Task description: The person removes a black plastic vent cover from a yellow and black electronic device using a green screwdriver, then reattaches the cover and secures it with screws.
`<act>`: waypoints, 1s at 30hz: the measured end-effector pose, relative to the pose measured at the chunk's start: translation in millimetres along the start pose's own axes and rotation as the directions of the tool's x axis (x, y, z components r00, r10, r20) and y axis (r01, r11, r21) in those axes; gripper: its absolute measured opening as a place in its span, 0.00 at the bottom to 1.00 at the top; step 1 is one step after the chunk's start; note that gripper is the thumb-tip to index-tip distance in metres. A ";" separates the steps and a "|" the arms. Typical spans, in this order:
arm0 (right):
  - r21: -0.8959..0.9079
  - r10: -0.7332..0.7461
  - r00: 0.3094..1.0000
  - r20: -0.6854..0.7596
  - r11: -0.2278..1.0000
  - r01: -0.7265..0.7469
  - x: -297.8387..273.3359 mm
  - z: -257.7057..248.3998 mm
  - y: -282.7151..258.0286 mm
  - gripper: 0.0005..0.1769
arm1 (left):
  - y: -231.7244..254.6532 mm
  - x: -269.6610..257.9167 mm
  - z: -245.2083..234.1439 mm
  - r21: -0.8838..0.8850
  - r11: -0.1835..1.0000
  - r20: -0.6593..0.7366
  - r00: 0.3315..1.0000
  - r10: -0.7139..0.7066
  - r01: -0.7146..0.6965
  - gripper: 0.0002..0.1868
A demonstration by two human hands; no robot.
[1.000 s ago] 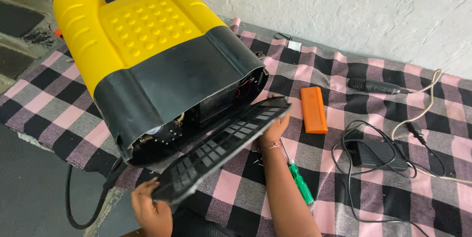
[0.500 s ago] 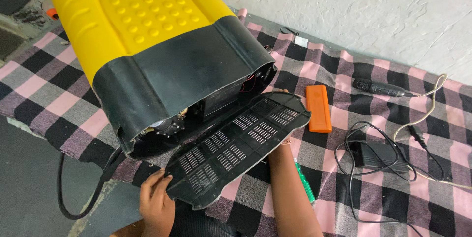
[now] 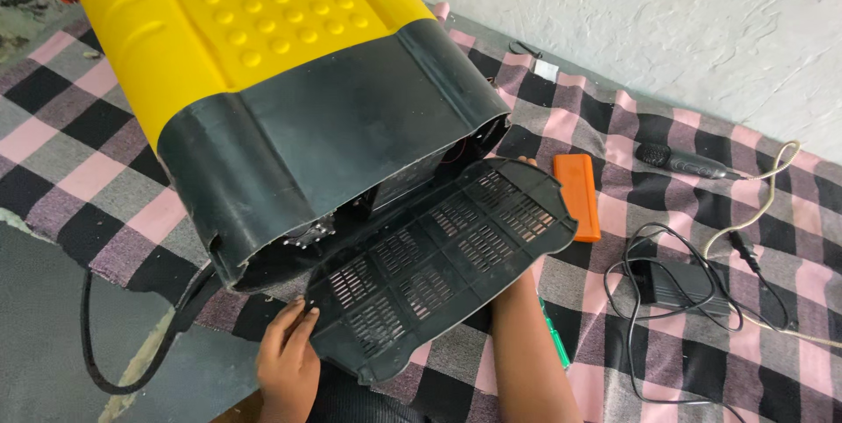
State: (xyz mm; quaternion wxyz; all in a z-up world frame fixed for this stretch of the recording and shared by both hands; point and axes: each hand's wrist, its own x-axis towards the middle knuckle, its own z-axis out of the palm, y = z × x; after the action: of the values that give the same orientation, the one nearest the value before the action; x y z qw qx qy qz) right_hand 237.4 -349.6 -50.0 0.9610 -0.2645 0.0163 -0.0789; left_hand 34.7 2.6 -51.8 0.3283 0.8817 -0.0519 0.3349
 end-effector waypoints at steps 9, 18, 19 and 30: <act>0.006 0.015 1.000 0.011 1.000 -0.016 -13.4 1.2 -2.8 0.16 | 2.8 3.5 -3.7 0.008 0.999 0.021 0.999 0.034 -0.034 0.10; 0.012 0.027 0.999 0.029 1.000 -0.027 -5.0 5.7 2.2 0.16 | 4.6 7.3 -5.9 0.058 0.997 0.007 0.999 0.042 -0.042 0.09; 0.005 0.027 0.999 0.028 1.000 -0.027 -5.4 4.8 0.6 0.16 | 4.8 7.4 -5.0 0.075 0.996 0.011 0.999 0.036 -0.037 0.09; 0.001 0.022 0.999 0.025 1.000 -0.022 -7.8 -20.1 1.4 0.16 | 9.9 11.5 -11.9 0.005 0.999 0.043 0.998 -0.041 0.040 0.18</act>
State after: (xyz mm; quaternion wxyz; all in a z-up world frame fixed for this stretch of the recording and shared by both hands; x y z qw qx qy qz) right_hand 228.4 -357.3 -68.1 0.9621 -0.2646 0.0072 -0.0652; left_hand 33.9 3.7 -32.6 0.3321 0.8902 -0.0405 0.3091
